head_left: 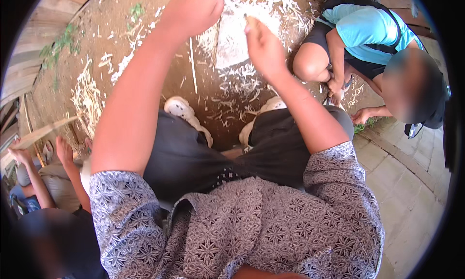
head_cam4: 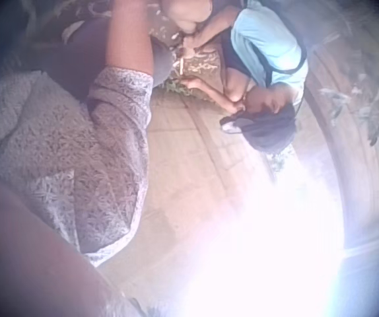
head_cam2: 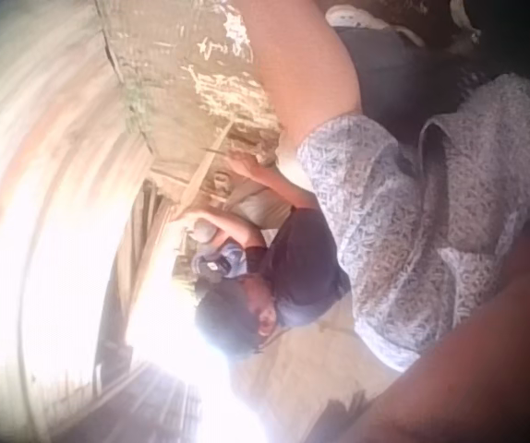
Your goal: The person sits on the ground and uses a knife to shave thin strips from a piece of bamboo held in their left hand. They repeatedly scrape the bamboo to create fine shavings that accumulate on the ground.
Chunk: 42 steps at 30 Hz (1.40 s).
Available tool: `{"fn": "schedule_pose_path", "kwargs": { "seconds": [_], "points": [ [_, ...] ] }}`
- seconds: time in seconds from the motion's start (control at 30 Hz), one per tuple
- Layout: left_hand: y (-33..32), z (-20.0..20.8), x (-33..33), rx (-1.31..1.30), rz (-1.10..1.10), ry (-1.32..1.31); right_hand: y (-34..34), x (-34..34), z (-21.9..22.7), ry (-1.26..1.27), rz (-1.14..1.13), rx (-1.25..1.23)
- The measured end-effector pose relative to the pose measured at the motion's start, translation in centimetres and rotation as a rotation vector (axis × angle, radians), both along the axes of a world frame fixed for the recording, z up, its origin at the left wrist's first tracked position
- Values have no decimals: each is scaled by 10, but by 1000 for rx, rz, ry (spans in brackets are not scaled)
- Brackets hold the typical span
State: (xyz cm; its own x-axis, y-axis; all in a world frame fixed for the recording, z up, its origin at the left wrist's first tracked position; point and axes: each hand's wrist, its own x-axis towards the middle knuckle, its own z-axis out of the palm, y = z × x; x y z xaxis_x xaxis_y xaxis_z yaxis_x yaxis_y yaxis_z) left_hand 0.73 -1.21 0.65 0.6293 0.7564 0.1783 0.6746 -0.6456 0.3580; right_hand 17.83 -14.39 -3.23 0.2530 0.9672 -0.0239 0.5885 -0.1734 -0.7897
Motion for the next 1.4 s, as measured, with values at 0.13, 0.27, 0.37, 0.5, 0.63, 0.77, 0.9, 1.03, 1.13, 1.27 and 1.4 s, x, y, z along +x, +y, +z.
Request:
{"fn": "schedule_pose_path", "kwargs": {
  "seconds": [0.13, 0.27, 0.37, 0.5, 0.63, 0.77, 0.9, 1.03, 1.13, 1.27, 1.4],
  "points": [
    [0, 4, 4, -29, 65, 60, 2, 5, -5, 131, -24, -26],
    [5, 19, 8, 7, 75, -50, 2, 8, -18, 111, -7, -17],
    [7, 30, 10, -12, 114, -45, -4, 7, -29, 167, 34, -129],
    [4, 32, 10, -23, 75, 41, -7, 7, -29, 346, 45, -207],
    [3, 22, 12, -56, 63, -15, -1, 14, -14, 804, -15, -452],
    [5, 14, 9, -74, 31, -84, 2, 12, -4, 361, 85, 111],
    [8, 9, 11, -49, -7, -105, -4, 2, -6, 249, 12, 275],
    [10, 9, 13, -3, -37, -78, -2, 2, -3, -112, 77, -120],
    [5, 8, 12, -92, 54, -12, 0, 5, 3, 168, -34, 240],
    [5, 11, 16, -73, 65, -69, -1, 5, -7, 189, 19, 72],
    [5, 13, 17, -67, 47, -2, -2, 13, -33, -54, 81, -281]
  ]
}}
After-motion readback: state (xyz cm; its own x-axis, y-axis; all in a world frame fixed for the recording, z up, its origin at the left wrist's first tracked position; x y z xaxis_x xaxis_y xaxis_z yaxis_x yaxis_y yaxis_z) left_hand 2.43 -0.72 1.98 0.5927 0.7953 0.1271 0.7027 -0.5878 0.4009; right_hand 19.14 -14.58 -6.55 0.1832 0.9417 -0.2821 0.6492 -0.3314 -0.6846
